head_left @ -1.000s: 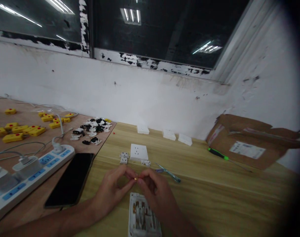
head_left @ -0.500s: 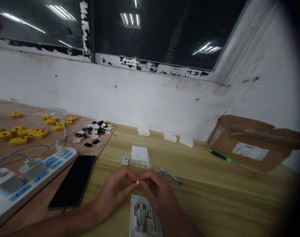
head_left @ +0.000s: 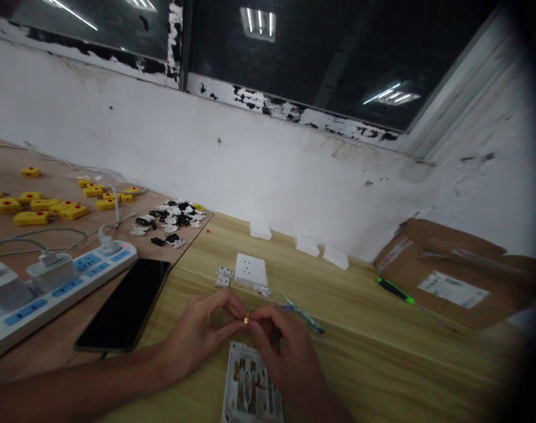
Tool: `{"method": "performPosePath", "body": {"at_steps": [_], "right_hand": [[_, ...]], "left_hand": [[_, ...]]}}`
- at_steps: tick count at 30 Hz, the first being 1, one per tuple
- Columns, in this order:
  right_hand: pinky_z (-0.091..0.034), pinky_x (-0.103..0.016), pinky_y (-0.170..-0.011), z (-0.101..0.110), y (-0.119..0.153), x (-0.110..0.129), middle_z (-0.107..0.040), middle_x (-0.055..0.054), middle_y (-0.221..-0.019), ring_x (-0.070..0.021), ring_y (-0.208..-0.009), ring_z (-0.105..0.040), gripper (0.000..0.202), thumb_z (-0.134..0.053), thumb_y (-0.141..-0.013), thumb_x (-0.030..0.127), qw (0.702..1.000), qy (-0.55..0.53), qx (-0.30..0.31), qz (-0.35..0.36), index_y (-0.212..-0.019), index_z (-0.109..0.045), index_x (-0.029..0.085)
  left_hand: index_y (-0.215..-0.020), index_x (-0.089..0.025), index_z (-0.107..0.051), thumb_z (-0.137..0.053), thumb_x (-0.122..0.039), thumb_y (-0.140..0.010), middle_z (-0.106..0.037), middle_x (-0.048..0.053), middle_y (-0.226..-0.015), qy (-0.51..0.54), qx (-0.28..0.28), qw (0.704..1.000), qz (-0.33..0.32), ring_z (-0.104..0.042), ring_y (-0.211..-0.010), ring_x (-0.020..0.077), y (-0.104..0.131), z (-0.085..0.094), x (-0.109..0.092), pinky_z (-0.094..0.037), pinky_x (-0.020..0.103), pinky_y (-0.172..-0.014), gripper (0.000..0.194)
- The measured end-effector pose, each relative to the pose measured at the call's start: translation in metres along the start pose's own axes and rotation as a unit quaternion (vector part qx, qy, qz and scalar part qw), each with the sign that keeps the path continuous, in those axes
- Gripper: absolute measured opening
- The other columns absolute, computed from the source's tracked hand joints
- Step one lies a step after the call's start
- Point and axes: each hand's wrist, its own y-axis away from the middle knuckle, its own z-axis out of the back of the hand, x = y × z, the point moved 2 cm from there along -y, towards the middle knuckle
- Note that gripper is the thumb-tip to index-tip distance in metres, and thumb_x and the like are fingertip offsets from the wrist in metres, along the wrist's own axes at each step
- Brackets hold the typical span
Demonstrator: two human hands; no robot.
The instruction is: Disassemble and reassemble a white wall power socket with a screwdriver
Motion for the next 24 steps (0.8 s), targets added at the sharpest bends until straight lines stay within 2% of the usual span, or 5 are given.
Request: {"method": "performPosePath", "body": {"at_steps": [5, 11, 15, 18, 24], "right_hand": [[-0.034, -0.026, -0.055, -0.0034, -0.0015, -0.0076, -0.052, 0.002, -0.058, -0.0136, -0.056, -0.050, 0.043, -0.037, -0.100, 0.039, 0.997, -0.057, 0.000, -0.044, -0.065, -0.052, 0.020], [-0.037, -0.024, -0.053, -0.0022, -0.0015, -0.0035, -0.055, 0.001, -0.068, -0.0139, -0.058, -0.050, 0.024, -0.054, -0.091, 0.040, 0.994, -0.088, -0.008, -0.059, -0.085, -0.063, 0.019], [-0.035, -0.025, -0.056, -0.0066, -0.0007, -0.0059, -0.052, 0.002, -0.063, -0.0136, -0.059, -0.049, 0.034, -0.047, -0.096, 0.040, 0.996, -0.075, 0.004, -0.053, -0.071, -0.057, 0.019], [-0.034, -0.025, -0.056, -0.0044, -0.0018, -0.0091, -0.049, 0.002, -0.060, -0.0132, -0.057, -0.048, 0.043, -0.038, -0.100, 0.042, 0.993, -0.095, -0.014, -0.076, -0.066, -0.051, 0.019], [-0.036, -0.025, -0.058, -0.0015, -0.0038, -0.0019, -0.056, 0.001, -0.070, -0.0139, -0.063, -0.050, 0.026, -0.049, -0.094, 0.037, 0.993, -0.098, -0.030, -0.051, -0.080, -0.060, 0.018]], "left_hand": [[-0.086, -0.018, -0.066, -0.072, -0.019, -0.084, -0.073, 0.001, -0.084, -0.005, 0.005, 1.000, -0.010, -0.068, -0.080, 0.0152, 0.0007, -0.0004, -0.0034, -0.052, 0.023, -0.074, 0.006], [-0.085, -0.018, -0.068, -0.073, -0.020, -0.083, -0.072, 0.000, -0.082, -0.009, -0.022, 1.000, 0.005, -0.068, -0.078, 0.0142, -0.0013, 0.0004, -0.0005, -0.051, 0.021, -0.072, 0.006], [-0.084, -0.018, -0.067, -0.072, -0.021, -0.084, -0.073, 0.000, -0.082, -0.032, -0.016, 0.999, -0.001, -0.068, -0.078, 0.0150, -0.0010, -0.0013, -0.0009, -0.051, 0.022, -0.073, 0.006], [-0.083, -0.018, -0.066, -0.072, -0.021, -0.084, -0.073, 0.000, -0.082, -0.042, -0.017, 0.999, 0.003, -0.069, -0.077, 0.0157, -0.0003, -0.0028, -0.0016, -0.051, 0.023, -0.072, 0.006], [-0.081, -0.018, -0.063, -0.071, -0.020, -0.084, -0.071, 0.000, -0.081, -0.033, -0.007, 0.999, 0.003, -0.067, -0.077, 0.0151, -0.0006, -0.0025, 0.0004, -0.050, 0.023, -0.072, 0.009]]}}
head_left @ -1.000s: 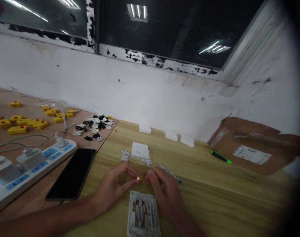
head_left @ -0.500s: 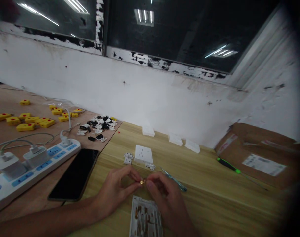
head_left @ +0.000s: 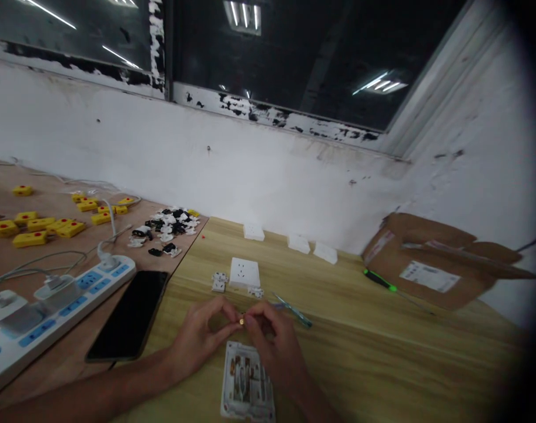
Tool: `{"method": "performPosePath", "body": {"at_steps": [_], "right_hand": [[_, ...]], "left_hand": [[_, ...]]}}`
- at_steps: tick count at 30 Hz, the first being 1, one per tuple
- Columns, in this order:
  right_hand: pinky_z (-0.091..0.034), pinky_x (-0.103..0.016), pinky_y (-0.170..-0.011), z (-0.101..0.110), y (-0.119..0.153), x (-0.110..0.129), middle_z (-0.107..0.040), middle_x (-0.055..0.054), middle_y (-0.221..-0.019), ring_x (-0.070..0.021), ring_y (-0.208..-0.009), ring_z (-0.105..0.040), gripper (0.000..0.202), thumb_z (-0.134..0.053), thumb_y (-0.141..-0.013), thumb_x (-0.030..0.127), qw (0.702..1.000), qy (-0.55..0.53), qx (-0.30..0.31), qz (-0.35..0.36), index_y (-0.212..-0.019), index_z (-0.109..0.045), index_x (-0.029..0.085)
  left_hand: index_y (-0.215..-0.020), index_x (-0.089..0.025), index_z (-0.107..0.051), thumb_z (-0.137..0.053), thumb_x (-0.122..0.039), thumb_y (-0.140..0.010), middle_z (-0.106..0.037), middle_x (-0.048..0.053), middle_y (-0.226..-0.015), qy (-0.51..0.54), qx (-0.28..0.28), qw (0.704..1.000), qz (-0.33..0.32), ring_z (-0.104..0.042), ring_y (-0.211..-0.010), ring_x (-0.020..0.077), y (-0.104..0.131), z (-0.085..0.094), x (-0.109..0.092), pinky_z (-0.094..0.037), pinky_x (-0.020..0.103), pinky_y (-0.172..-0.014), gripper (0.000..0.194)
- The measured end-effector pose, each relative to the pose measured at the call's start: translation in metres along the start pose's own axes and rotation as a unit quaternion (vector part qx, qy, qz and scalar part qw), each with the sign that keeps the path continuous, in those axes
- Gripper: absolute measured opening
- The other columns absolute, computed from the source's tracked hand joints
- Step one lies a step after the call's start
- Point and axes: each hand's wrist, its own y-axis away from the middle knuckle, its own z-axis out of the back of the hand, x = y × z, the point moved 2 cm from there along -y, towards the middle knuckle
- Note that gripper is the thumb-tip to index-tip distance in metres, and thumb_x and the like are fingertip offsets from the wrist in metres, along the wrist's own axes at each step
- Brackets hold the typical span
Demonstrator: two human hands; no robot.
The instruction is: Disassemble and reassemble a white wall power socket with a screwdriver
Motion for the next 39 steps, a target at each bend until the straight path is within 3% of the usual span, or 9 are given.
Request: {"method": "performPosePath", "body": {"at_steps": [10, 13, 20, 31, 39], "right_hand": [[-0.035, -0.026, -0.061, -0.011, 0.006, -0.005, -0.055, 0.001, -0.068, -0.0148, -0.065, -0.051, 0.036, -0.037, -0.101, 0.037, 0.999, 0.042, 0.010, -0.027, -0.073, -0.052, 0.020], [-0.035, -0.026, -0.059, -0.009, 0.007, -0.004, -0.054, 0.001, -0.066, -0.0148, -0.062, -0.051, 0.039, -0.033, -0.101, 0.040, 0.999, 0.041, -0.011, -0.027, -0.072, -0.051, 0.020], [-0.039, -0.025, -0.059, -0.007, 0.006, 0.003, -0.059, 0.000, -0.072, -0.0154, -0.064, -0.054, 0.028, -0.048, -0.095, 0.042, 0.999, 0.036, 0.005, -0.038, -0.081, -0.059, 0.020], [-0.041, -0.025, -0.067, -0.011, 0.008, -0.005, -0.058, 0.001, -0.071, -0.0150, -0.068, -0.056, 0.035, -0.038, -0.100, 0.039, 0.998, 0.058, 0.002, -0.009, -0.075, -0.053, 0.021], [-0.034, -0.024, -0.053, -0.009, 0.006, -0.008, -0.053, 0.001, -0.064, -0.0132, -0.057, -0.047, 0.042, -0.043, -0.095, 0.053, 0.999, 0.029, 0.004, -0.022, -0.075, -0.058, 0.020]], "left_hand": [[-0.079, -0.020, -0.060, -0.071, -0.017, -0.084, -0.070, -0.004, -0.081, 0.000, 0.005, 1.000, -0.004, -0.067, -0.077, 0.0124, 0.001, -0.001, 0.001, -0.048, 0.020, -0.071, 0.012], [-0.078, -0.020, -0.059, -0.070, -0.017, -0.085, -0.071, -0.003, -0.083, 0.011, 0.002, 1.000, 0.005, -0.067, -0.078, 0.0126, 0.001, -0.001, 0.003, -0.048, 0.020, -0.072, 0.013], [-0.076, -0.019, -0.058, -0.071, -0.018, -0.084, -0.071, -0.003, -0.080, 0.028, -0.008, 0.999, 0.026, -0.067, -0.078, 0.0133, 0.001, -0.002, 0.001, -0.048, 0.020, -0.072, 0.015], [-0.072, -0.019, -0.053, -0.067, -0.019, -0.086, -0.069, -0.002, -0.078, 0.025, -0.001, 1.000, -0.004, -0.067, -0.075, 0.0125, 0.003, -0.005, 0.003, -0.048, 0.019, -0.070, 0.021], [-0.072, -0.021, -0.051, -0.065, -0.023, -0.088, -0.071, -0.001, -0.078, 0.035, -0.014, 0.999, -0.009, -0.069, -0.077, 0.0149, 0.003, -0.005, 0.013, -0.051, 0.021, -0.070, 0.021]]}}
